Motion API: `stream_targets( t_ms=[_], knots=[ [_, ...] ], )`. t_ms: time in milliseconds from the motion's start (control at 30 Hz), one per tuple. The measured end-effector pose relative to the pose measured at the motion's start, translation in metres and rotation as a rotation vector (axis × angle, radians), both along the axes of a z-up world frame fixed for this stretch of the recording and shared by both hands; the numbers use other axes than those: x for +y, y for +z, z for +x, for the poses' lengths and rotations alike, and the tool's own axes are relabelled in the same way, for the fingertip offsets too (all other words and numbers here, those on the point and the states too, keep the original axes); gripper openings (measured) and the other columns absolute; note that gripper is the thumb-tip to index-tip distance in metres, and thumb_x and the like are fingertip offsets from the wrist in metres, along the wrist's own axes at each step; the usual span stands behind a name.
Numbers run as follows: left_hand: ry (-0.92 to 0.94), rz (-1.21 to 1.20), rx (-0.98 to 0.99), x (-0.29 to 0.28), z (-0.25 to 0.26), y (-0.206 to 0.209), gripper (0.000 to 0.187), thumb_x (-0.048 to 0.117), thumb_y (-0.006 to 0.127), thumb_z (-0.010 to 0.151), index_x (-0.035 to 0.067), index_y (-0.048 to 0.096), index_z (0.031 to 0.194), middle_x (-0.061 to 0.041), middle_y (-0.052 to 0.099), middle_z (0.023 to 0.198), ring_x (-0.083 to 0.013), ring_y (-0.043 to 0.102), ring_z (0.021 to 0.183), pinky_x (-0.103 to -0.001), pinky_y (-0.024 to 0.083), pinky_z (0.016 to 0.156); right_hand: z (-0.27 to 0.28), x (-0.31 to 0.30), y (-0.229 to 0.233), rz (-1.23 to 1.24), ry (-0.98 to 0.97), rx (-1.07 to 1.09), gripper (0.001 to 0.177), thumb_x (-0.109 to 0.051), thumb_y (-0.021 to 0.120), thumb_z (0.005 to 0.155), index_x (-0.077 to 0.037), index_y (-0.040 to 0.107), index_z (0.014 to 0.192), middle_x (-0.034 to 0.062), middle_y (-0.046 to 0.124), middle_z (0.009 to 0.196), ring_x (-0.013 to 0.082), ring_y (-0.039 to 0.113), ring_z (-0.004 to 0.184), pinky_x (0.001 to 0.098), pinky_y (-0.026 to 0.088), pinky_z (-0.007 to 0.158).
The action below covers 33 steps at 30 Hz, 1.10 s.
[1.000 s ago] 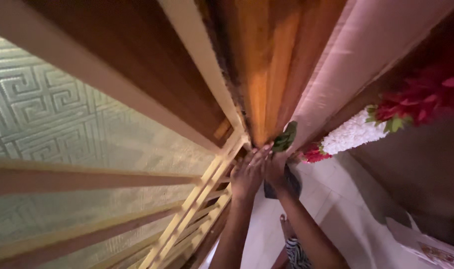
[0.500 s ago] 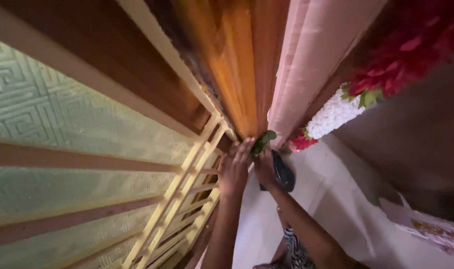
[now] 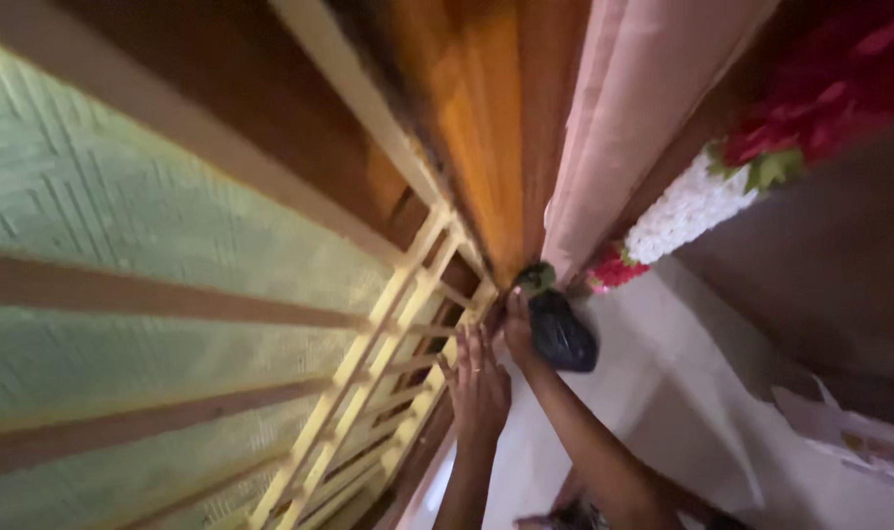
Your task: The person cleans a wooden window frame with metal grilles using a spray bottle and a green cloth. They spray the frame and wipe it thoroughly, focusing on the vertical and horizontal bars as well as the decorative elements.
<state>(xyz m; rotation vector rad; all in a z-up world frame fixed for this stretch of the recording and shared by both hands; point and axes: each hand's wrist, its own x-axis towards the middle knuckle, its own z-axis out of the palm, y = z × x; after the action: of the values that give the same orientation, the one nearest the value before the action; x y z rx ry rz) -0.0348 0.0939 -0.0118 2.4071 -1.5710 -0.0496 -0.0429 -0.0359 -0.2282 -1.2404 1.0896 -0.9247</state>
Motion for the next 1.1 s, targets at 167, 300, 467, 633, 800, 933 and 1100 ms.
stream_targets(
  t_ms=[167, 300, 467, 633, 800, 933, 1100],
  knots=[
    [-0.057, -0.153, 0.086, 0.023, -0.017, 0.015, 0.073, 0.021, 0.059, 0.093, -0.006, 0.031, 0.155, -0.022, 0.028, 0.165, -0.0373, 0.022, 0.154, -0.069, 0.008, 0.121, -0.010, 0.035, -0.006, -0.732, 0.201, 0.515, 0.041, -0.021, 0.046, 0.105, 0.000, 0.050, 0.141, 0.0272, 0.048, 0.138, 0.0470, 0.048, 0.129, 0.0534, 0.040, 0.113],
    [-0.010, -0.139, 0.123, 0.042, -0.018, 0.024, 0.074, 0.019, 0.060, 0.091, -0.005, 0.032, 0.155, -0.021, 0.029, 0.164, -0.0362, 0.023, 0.155, -0.070, 0.007, 0.121, -0.005, 0.030, 0.007, -0.794, 0.117, 0.644, 0.039, -0.017, 0.057, 0.103, -0.004, 0.054, 0.140, 0.0259, 0.050, 0.146, 0.0490, 0.044, 0.140, 0.0646, 0.028, 0.121],
    [0.049, -0.015, 0.174, 0.056, 0.004, 0.020, 0.074, 0.014, 0.058, 0.087, -0.001, 0.033, 0.155, -0.018, 0.030, 0.165, -0.0364, 0.020, 0.156, -0.066, 0.009, 0.121, -0.016, 0.040, 0.015, -0.907, 0.229, 0.798, 0.054, -0.019, 0.059, 0.093, 0.001, 0.054, 0.144, 0.0309, 0.045, 0.150, 0.0521, 0.039, 0.142, 0.0692, 0.024, 0.117],
    [0.179, -0.017, 0.185, 0.079, -0.004, 0.013, 0.071, 0.017, 0.060, 0.088, 0.004, 0.035, 0.153, -0.015, 0.035, 0.160, -0.0387, 0.020, 0.154, -0.069, 0.004, 0.120, -0.039, 0.044, 0.020, -0.926, 0.262, 0.949, 0.053, -0.025, 0.064, 0.086, -0.003, 0.054, 0.133, 0.0341, 0.049, 0.134, 0.0573, 0.039, 0.133, 0.0709, 0.028, 0.110],
    [0.189, -0.108, 0.232, 0.076, -0.029, 0.025, 0.070, 0.020, 0.062, 0.090, 0.003, 0.035, 0.152, -0.017, 0.037, 0.159, -0.0404, 0.022, 0.151, -0.073, -0.001, 0.117, -0.061, 0.077, 0.098, -0.567, 0.275, 0.468, 0.046, -0.013, 0.062, 0.092, -0.001, 0.056, 0.136, 0.0294, 0.058, 0.130, 0.0502, 0.050, 0.125, 0.0563, 0.040, 0.105],
    [0.178, -0.104, 0.318, 0.073, -0.026, 0.021, 0.071, 0.017, 0.064, 0.088, 0.002, 0.037, 0.152, -0.016, 0.039, 0.158, -0.0404, 0.022, 0.152, -0.071, 0.002, 0.119, -0.065, 0.068, 0.097, -0.798, 0.234, 0.326, 0.035, -0.009, 0.059, 0.093, -0.007, 0.067, 0.127, 0.0248, 0.064, 0.130, 0.0464, 0.059, 0.123, 0.0542, 0.045, 0.106],
    [0.188, -0.072, 0.343, 0.083, -0.015, 0.016, 0.068, 0.013, 0.065, 0.088, 0.003, 0.039, 0.151, -0.016, 0.043, 0.156, -0.0411, 0.025, 0.152, -0.065, 0.010, 0.122, -0.047, 0.047, 0.046, -0.546, 0.267, 0.566, 0.023, -0.019, 0.063, 0.100, -0.014, 0.071, 0.121, 0.0140, 0.070, 0.110, 0.0373, 0.066, 0.104, 0.0485, 0.052, 0.095]
  ],
)
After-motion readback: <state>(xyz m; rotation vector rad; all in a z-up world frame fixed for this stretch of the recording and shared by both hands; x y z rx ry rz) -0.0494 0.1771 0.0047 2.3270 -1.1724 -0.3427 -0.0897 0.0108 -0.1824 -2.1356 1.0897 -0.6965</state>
